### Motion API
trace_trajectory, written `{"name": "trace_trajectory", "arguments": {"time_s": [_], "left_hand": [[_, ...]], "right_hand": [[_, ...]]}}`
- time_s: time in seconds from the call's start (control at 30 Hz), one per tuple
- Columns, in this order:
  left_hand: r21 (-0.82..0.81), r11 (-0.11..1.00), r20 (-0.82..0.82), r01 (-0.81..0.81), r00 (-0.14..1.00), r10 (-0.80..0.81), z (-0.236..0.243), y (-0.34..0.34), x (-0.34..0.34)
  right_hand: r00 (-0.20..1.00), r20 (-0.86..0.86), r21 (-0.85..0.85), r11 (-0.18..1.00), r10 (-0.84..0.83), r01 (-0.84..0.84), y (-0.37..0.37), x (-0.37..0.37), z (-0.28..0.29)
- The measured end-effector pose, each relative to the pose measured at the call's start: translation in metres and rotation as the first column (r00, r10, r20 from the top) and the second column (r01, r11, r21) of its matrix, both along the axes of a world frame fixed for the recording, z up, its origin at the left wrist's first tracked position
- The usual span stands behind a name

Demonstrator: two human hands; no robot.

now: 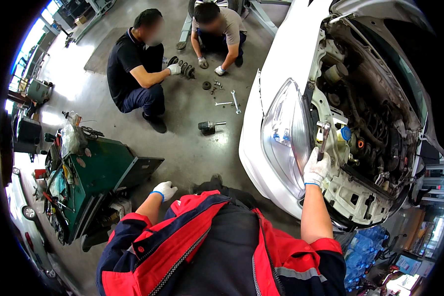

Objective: The person selects a socket wrench from a tool cart and uses it to loosen and tighten bolts on a component within the car's engine bay. They repeatedly adjust the tool and reposition their hands to access the fasteners.

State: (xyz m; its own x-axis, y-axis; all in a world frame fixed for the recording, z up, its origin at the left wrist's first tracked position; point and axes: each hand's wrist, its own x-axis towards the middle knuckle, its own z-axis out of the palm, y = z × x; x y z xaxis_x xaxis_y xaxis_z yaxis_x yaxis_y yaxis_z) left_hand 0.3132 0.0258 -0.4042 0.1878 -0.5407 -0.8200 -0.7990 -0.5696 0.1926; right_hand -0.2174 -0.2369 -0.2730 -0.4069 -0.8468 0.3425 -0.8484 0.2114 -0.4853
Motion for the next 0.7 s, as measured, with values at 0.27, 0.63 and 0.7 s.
{"name": "trace_trajectory", "arguments": {"time_s": [0.27,0.63,0.7], "left_hand": [[-0.058,0.998,-0.004,-0.008,1.000,0.008,0.005,-0.009,-0.004],[-0.079,0.995,-0.003,-0.054,0.999,0.054,-0.015,0.015,-0.001],[-0.025,0.999,0.000,-0.048,0.999,0.048,-0.007,0.011,-0.005]], "right_hand": [[1.000,0.001,0.001,1.000,-0.007,0.007,0.000,-0.004,-0.002],[1.000,-0.009,-0.034,0.999,0.013,-0.013,-0.002,-0.006,-0.006],[1.000,-0.009,-0.012,1.000,0.013,-0.013,-0.001,-0.004,-0.003]]}}
